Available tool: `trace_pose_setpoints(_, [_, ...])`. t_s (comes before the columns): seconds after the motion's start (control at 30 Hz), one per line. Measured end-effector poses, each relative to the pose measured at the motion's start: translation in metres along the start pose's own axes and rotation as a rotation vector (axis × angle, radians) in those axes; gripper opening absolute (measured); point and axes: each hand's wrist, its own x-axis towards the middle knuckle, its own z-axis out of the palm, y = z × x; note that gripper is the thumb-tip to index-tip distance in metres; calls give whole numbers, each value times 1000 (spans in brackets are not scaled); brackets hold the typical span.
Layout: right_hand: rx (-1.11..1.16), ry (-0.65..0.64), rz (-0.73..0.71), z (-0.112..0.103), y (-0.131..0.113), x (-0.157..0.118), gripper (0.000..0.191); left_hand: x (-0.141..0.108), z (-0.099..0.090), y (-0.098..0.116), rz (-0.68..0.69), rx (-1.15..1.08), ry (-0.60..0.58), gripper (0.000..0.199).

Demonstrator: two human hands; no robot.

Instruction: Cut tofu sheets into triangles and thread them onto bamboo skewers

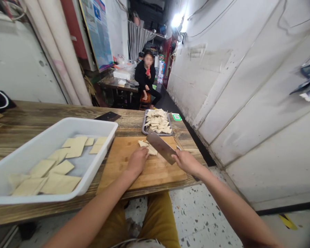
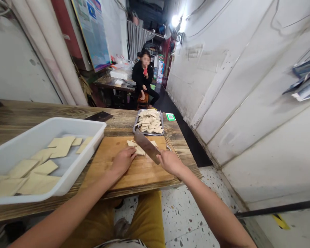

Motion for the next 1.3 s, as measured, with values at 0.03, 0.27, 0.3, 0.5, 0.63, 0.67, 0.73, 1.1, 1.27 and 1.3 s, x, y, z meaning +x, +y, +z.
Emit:
trace_pose_setpoints(0.03, [-5, 28, 15, -1, 4, -2, 24, 1, 1, 2, 24, 15, -13, 22])
trace_pose_setpoints(0.27, [0, 213, 57, 12, 14, -27, 22, -55, -55, 22, 152, 124, 218, 29])
trace_pose_setpoints(0.3, [21, 231, 36, 18, 12, -31, 23, -64, -74, 21, 167, 143, 283, 28])
trace_pose_setpoints(0.5, [107, 193, -90, 56, -10, -46, 26, -66, -195, -25, -204, 567, 229, 33])
trace_pose_setpoints(0.63, [117, 193, -160, 69, -21, -44, 26, -35, -233, -78, -413, 691, -180, 37])
trace_pose_setpoints(0.67, [115, 197, -169, 71, -22, -44, 26, -27, -234, -91, -396, 683, -245, 38])
trace_pose_setpoints(0.73, [105, 200, -178, 75, -23, -42, 26, -11, -228, -114, -365, 694, -310, 39])
trace_pose_setpoints(1.1, [79, 227, -171, 93, -17, -37, 26, 37, -142, -133, -390, 578, -376, 48])
trace_pose_setpoints(1.27, [52, 198, -135, 86, -22, -40, 25, 44, -129, -128, -470, 524, -395, 62])
trace_pose_setpoints(1.3, [48, 191, -133, 83, -23, -41, 25, 44, -129, -128, -492, 515, -391, 62])
